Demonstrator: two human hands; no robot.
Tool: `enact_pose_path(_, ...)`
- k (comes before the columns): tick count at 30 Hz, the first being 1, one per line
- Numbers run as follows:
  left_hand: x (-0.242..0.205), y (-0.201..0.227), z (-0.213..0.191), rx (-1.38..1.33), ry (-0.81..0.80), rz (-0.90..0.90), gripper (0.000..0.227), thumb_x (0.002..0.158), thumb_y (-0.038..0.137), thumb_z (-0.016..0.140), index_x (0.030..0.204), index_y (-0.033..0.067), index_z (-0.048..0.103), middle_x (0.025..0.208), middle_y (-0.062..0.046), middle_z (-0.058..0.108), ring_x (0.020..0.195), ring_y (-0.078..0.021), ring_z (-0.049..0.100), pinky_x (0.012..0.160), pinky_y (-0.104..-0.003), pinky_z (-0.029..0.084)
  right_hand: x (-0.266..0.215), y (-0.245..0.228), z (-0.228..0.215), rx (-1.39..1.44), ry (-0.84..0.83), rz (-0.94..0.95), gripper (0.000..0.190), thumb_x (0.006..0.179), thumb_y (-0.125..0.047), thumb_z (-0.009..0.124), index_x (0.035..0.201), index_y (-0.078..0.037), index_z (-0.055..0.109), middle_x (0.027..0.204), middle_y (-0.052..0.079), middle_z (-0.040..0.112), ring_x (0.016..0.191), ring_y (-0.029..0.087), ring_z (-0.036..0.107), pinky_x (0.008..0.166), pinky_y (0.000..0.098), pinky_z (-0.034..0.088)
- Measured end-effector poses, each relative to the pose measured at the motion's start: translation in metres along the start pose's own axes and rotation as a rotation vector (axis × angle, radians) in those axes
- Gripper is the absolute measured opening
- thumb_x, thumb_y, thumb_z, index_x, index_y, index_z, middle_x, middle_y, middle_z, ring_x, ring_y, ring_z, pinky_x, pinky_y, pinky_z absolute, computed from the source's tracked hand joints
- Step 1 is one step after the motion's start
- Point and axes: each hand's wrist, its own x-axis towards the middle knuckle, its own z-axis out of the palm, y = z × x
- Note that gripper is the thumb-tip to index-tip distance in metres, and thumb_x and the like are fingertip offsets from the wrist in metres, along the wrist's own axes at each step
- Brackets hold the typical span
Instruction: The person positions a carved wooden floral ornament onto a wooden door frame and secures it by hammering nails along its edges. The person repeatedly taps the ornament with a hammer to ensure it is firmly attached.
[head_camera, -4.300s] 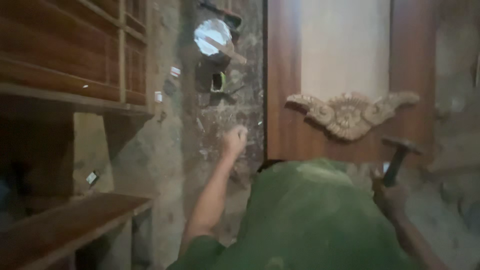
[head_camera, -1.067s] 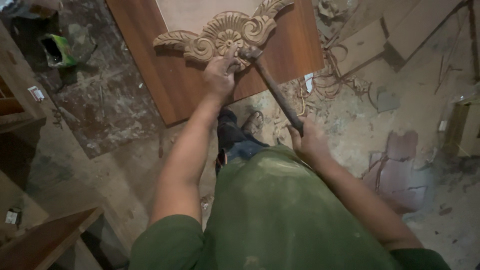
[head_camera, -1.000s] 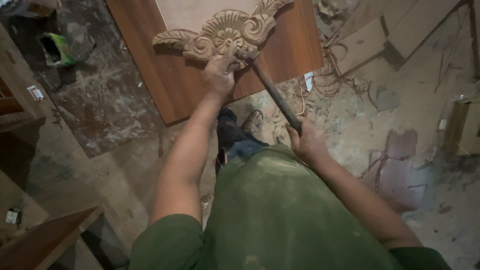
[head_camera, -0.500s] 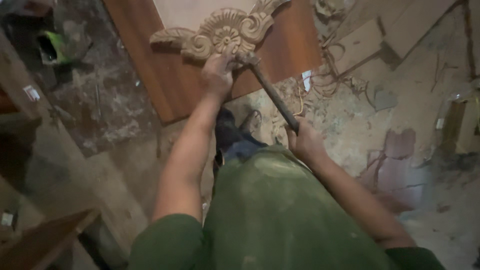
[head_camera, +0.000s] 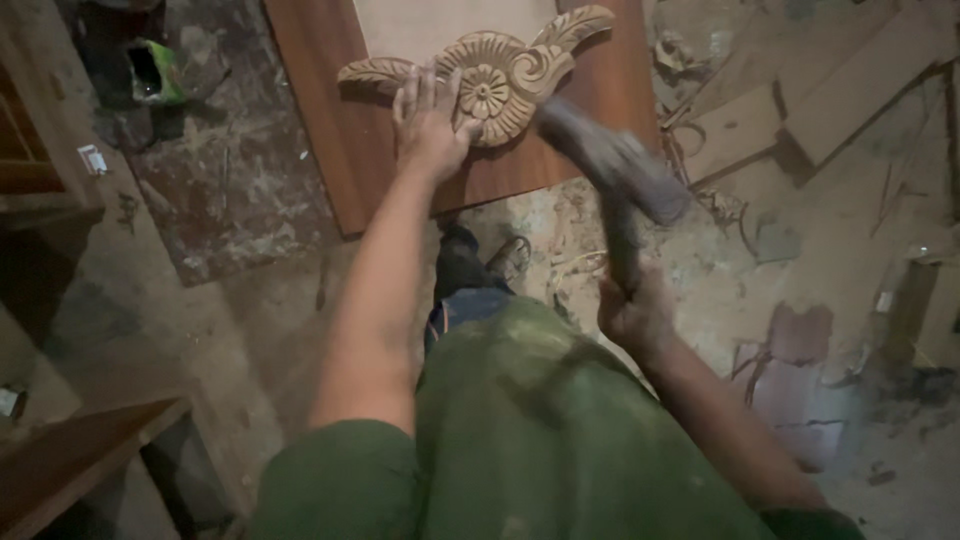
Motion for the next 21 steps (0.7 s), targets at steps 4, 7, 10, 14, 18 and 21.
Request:
enact_pose_path(4,0.001,0.000,0.003,0.005,0.049,0.001,0.077,0.092,0.049,0.072,0.158,0.0228,0.041,0.170,-0.012,0.021,0.157,-0.0336,0.014,0.126,-0.053,0.010,0.008,0.000,0.015,-0.106,-0.128,0.154,0.022,0.099,-0.029,0.063,0.092,-0.008,0.062,0.080,0.025,0.064,0.076,0.045,0.066,0.066,0.0520,0.049)
enact_pose_path(7,0.003,0.001,0.003,-0.002,-0.009,-0.054,0.078,0.088,0.048,0.071,0.156,0.0244,0.041,0.169,-0.009,0.023,0.156,-0.0322,0.014,0.125,-0.052,0.011,0.018,0.003,0.031,-0.233,-0.204,0.251,0.026,0.101,-0.031,0.063,0.094,-0.006,0.061,0.084,0.028,0.066,0.079,0.047,0.066,0.068,0.0538,0.049)
enact_pose_path(10,0.004,0.005,-0.002,-0.034,-0.017,-0.094,0.074,0.097,0.056,0.068,0.158,0.0249,0.041,0.168,-0.010,0.025,0.159,-0.0308,0.015,0.128,-0.052,0.011,0.021,0.009,0.037,-0.360,-0.224,0.319,0.033,0.099,-0.032,0.066,0.104,0.000,0.059,0.086,0.031,0.066,0.079,0.053,0.062,0.066,0.0581,0.047)
enact_pose_path(14,0.000,0.003,-0.003,0.014,-0.033,-0.057,0.079,0.092,0.051,0.070,0.159,0.0234,0.039,0.169,-0.011,0.022,0.158,-0.0318,0.014,0.127,-0.051,0.009,-0.001,0.021,0.025,-0.136,-0.054,0.164,0.029,0.095,-0.026,0.064,0.102,0.001,0.060,0.085,0.031,0.064,0.077,0.051,0.062,0.065,0.0575,0.048)
enact_pose_path(18,0.001,0.001,-0.002,-0.017,-0.018,-0.062,0.078,0.092,0.052,0.070,0.158,0.0244,0.040,0.170,-0.010,0.021,0.158,-0.0313,0.013,0.127,-0.050,0.007,-0.002,0.025,0.025,-0.011,-0.080,0.079,0.022,0.099,-0.022,0.052,0.083,-0.009,0.056,0.080,0.021,0.060,0.073,0.042,0.063,0.065,0.0506,0.049)
enact_pose_path(21,0.000,0.004,-0.004,-0.024,-0.019,-0.065,0.078,0.092,0.051,0.070,0.159,0.0255,0.040,0.171,-0.010,0.020,0.158,-0.0306,0.012,0.127,-0.050,0.007,0.017,0.016,0.036,-0.236,-0.113,0.164,0.025,0.092,-0.021,0.066,0.108,-0.003,0.064,0.091,0.029,0.067,0.083,0.051,0.063,0.069,0.0573,0.049)
